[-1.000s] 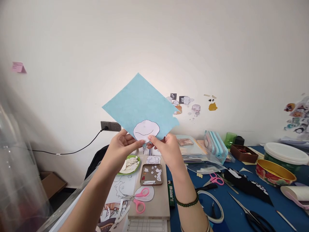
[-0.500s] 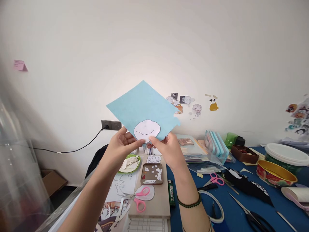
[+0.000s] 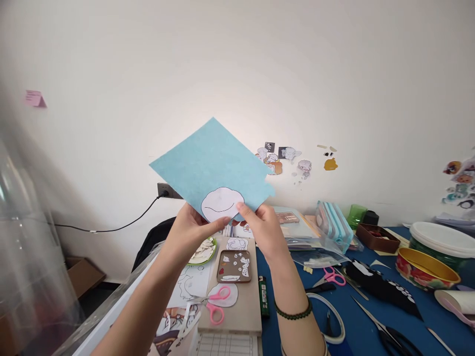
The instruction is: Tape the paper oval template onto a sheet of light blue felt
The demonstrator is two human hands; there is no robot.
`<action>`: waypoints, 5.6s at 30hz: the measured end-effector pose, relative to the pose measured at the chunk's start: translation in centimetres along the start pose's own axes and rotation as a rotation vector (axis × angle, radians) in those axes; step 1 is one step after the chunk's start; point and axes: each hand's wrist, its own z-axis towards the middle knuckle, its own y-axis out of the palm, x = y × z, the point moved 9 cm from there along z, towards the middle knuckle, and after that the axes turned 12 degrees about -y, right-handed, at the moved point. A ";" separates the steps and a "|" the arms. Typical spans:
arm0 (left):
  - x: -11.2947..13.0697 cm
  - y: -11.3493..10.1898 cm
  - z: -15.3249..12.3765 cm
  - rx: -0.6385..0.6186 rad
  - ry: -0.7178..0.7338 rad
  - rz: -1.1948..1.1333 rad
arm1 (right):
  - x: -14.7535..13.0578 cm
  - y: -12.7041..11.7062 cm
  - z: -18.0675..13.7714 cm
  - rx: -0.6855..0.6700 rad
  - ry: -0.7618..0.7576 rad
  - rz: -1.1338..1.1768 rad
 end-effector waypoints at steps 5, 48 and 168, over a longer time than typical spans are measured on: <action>-0.2 0.0 0.3 -0.038 0.011 0.031 | -0.5 0.1 -0.1 -0.069 0.009 -0.082; -17.5 -1.5 -7.2 0.098 -0.629 -0.141 | 9.7 -2.3 -13.8 -0.147 0.443 -0.151; -18.5 -0.8 -8.4 0.183 -0.770 -0.509 | 8.5 -6.9 -12.6 0.221 0.251 -0.437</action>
